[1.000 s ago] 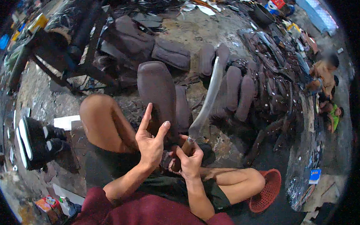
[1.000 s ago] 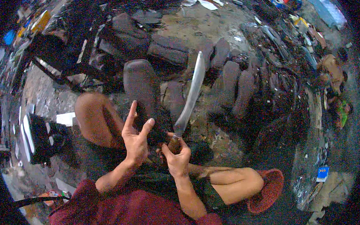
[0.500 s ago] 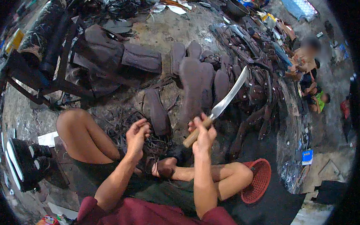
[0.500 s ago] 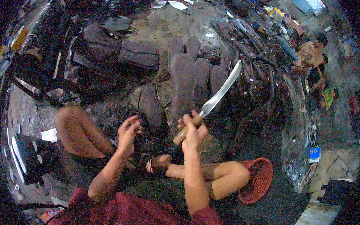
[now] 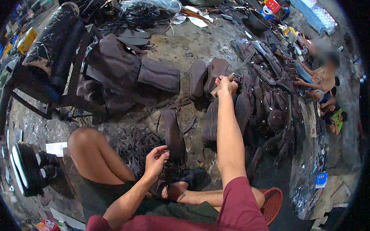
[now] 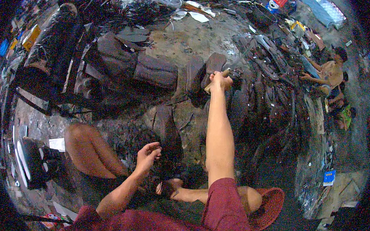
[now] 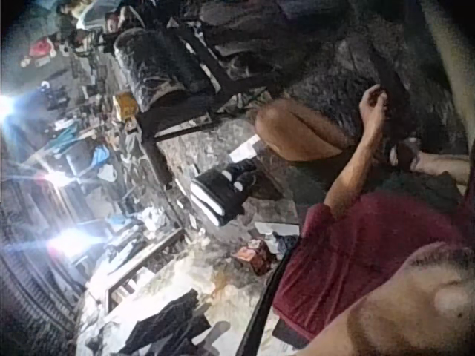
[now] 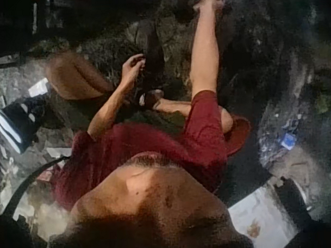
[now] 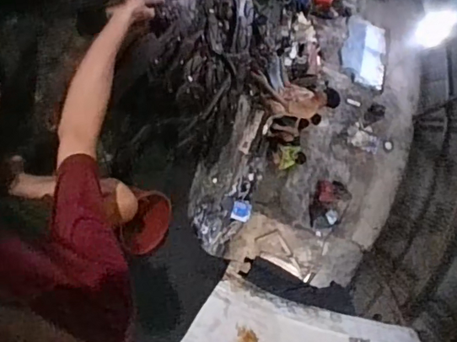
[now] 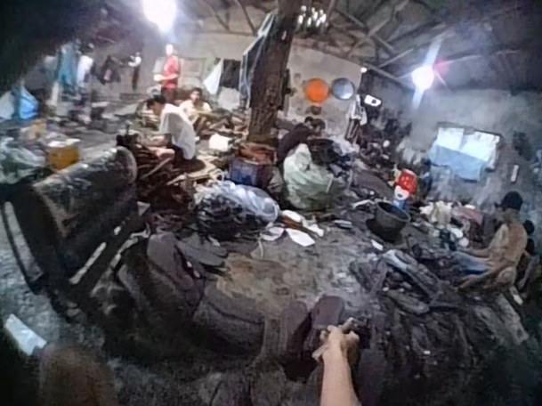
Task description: The person sits on the floor and uses a knife to trim and shape the edges of a dark shoe sole. They repeatedly cut along the perimeter, flip the sole, and continue trimming until the edges are even.
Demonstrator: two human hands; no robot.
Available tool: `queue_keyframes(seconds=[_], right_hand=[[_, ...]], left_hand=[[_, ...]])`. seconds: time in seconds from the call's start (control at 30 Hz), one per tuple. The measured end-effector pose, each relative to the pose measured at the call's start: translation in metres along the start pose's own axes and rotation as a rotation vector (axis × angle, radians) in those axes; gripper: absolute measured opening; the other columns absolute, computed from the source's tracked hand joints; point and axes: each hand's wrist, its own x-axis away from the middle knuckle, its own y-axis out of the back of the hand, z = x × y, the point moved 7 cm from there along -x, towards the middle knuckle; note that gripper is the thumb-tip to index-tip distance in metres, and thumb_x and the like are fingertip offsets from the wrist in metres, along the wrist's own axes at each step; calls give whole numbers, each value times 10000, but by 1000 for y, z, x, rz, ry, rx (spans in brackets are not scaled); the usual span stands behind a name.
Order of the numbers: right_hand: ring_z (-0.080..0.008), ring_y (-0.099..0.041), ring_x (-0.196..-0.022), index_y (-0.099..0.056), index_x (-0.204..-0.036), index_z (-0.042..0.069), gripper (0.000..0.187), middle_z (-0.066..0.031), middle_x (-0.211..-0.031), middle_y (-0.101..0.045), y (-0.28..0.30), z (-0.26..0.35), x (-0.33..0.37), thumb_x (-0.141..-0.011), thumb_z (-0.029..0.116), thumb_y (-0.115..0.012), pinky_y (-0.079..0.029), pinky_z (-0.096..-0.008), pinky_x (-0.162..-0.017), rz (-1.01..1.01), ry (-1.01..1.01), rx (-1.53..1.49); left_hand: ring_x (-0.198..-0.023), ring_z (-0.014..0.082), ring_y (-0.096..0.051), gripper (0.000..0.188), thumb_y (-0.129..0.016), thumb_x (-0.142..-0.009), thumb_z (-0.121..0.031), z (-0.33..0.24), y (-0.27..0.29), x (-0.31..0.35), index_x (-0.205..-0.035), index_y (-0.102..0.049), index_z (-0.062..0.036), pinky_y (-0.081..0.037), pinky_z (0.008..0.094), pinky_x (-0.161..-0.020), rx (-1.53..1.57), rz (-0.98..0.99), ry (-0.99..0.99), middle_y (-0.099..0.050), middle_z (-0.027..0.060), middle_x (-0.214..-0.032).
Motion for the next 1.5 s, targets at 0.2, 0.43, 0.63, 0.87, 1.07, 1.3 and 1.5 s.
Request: queue_keyframes(seconds=[0.2, 0.43, 0.63, 0.87, 1.07, 1.3, 1.5], right_hand=[[-153, -559, -479, -512, -933, 12, 134, -89, -719, -588, 17, -23, 69, -836, 7, -605, -469, -283, -412, 144, 292, 90], [-358, -602, -1014, -515, -1090, -10, 652, -212, -1051, -608, 88, -175, 245, -673, 379, -832, -492, -455, -869, 516, 302, 1122], [-389, -650, -901, -526, -1172, 14, 606, -214, -945, -665, 108, -160, 261, -682, 261, -783, -516, -469, -780, 405, 287, 1187], [-227, -666, -753, -577, -803, 7, 260, -87, -723, -623, 144, -48, 265, -695, 150, -765, -504, -343, -713, 516, 409, 557], [-74, -522, -635, -546, -895, 64, 221, 22, -709, -559, 180, -5, 339, -853, 156, -743, -443, -237, -613, 822, 19, 280], [-266, -608, -929, -577, -1256, 15, 329, -167, -1036, -651, 267, -17, 391, -936, 67, -522, -479, -356, -873, 1044, 460, 634], [-347, -650, -968, -640, -1185, 53, 300, -185, -1045, -677, 290, -13, 406, -892, 66, -575, -497, -379, -863, 1228, 375, 673]], left_hand=[[-848, 125, -614, 284, -624, -888, -60, -5, 14, -4, -1165, -600, -2, -512, 258, -716, 109, -115, -52, -657, 82, -1052], [-819, 116, -600, 261, -597, -910, -45, -24, 30, 2, -1168, -597, -4, -497, 246, -706, 184, -288, -124, -641, 51, -1023], [-840, 115, -594, 277, -601, -912, -51, -23, 36, 7, -1186, -587, -11, -498, 251, -724, 211, -277, -135, -631, 56, -1053], [-1140, 198, -558, 469, -704, -860, -132, -80, 22, 29, -1270, -529, 13, -438, 314, -978, 116, -219, -282, -576, 146, -1257], [-812, 126, -628, 385, -745, -842, -174, -140, 25, 70, -1148, -580, -7, -525, 283, -748, 183, 78, -173, -653, 34, -951], [-861, 134, -626, 405, -704, -852, -198, -165, 88, 117, -1186, -569, -11, -515, 282, -782, 213, -34, -47, -649, 51, -1007], [-846, 129, -636, 404, -700, -863, -209, -150, 122, 146, -1184, -569, -2, -523, 286, -778, 214, -129, -54, -659, 60, -982]])
